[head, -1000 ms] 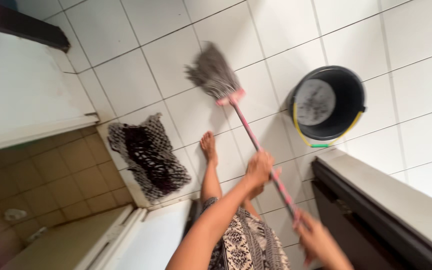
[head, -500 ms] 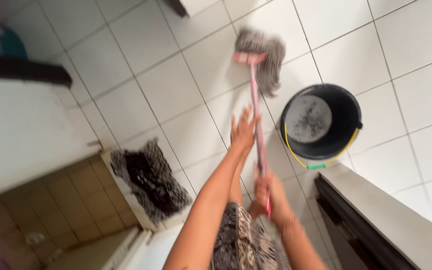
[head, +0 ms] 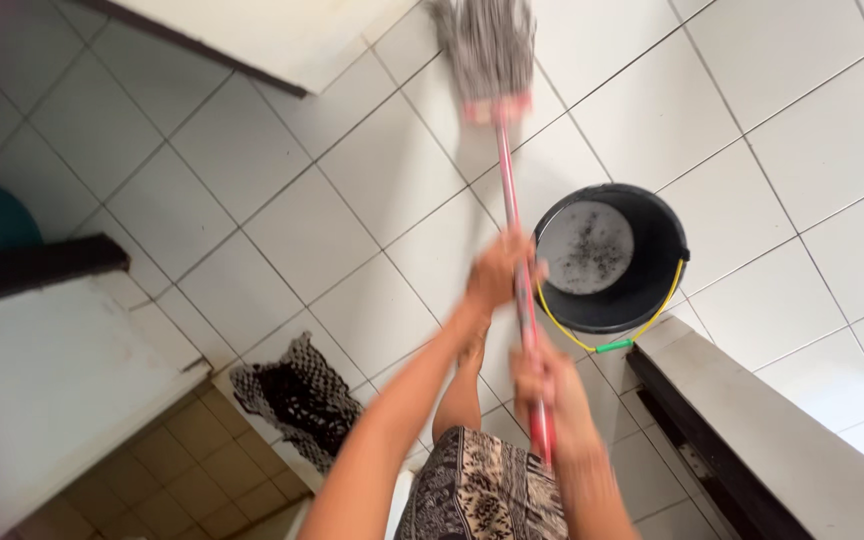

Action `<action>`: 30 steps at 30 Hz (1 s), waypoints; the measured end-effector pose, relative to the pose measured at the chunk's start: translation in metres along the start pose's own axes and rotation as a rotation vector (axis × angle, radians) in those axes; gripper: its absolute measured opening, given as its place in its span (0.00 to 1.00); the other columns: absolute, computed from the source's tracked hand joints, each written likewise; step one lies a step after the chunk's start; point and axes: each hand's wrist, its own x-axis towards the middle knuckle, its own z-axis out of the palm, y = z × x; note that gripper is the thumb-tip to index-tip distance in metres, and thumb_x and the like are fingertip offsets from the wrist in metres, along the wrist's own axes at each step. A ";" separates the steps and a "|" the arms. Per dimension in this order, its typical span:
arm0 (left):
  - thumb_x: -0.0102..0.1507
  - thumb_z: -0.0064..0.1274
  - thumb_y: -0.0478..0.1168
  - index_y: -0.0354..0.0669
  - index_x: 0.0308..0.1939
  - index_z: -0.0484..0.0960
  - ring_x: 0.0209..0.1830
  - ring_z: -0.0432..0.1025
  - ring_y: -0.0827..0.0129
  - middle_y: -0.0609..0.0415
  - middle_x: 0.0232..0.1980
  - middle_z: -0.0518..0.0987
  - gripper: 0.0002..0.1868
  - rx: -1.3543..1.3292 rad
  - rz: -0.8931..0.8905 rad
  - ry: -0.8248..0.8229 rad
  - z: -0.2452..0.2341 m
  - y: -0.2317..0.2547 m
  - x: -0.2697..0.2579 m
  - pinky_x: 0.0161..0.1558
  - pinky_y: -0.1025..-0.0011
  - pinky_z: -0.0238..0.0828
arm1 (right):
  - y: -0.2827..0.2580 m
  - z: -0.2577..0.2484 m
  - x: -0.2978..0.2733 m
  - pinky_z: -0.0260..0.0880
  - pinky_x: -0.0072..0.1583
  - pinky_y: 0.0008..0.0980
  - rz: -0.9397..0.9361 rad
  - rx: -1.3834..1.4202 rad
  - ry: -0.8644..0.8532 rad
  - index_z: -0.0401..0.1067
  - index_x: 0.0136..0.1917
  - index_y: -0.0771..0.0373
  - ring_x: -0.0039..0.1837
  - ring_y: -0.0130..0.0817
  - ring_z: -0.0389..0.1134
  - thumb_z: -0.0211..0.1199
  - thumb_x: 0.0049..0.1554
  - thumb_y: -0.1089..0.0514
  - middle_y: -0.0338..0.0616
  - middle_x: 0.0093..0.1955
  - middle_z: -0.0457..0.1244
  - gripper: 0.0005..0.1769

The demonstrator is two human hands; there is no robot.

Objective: The person dips a mop into a bucket of soapy water, wrings it out, and mops the tiled floor across a hallway and into a bedroom, later rinsing the mop in a bathroom using a pink pitcher and a large blue water container.

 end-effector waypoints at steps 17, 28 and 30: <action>0.67 0.54 0.46 0.40 0.31 0.74 0.42 0.72 0.46 0.45 0.36 0.75 0.15 0.011 0.047 0.035 0.131 0.106 0.214 0.44 0.51 0.69 | -0.225 0.103 -0.078 0.72 0.53 0.33 -0.838 -0.494 0.025 0.75 0.62 0.59 0.49 0.29 0.75 0.46 0.67 0.51 0.32 0.62 0.71 0.21; 0.61 0.52 0.49 0.56 0.35 0.87 0.41 0.77 0.60 0.59 0.33 0.82 0.10 -0.430 0.355 -0.452 0.406 0.227 0.138 0.51 0.59 0.69 | -0.389 -0.064 -0.200 0.49 0.36 0.32 -1.872 -0.363 -0.107 0.48 0.31 0.57 0.31 0.35 0.47 0.32 0.66 0.32 0.45 0.28 0.47 0.33; 0.63 0.56 0.52 0.49 0.26 0.83 0.38 0.78 0.58 0.54 0.30 0.82 0.16 -0.412 0.326 -0.682 0.443 0.254 0.120 0.45 0.60 0.73 | -0.379 -0.089 -0.223 0.53 0.37 0.31 -1.911 -0.495 -0.046 0.48 0.32 0.58 0.31 0.35 0.49 0.32 0.65 0.35 0.45 0.28 0.49 0.30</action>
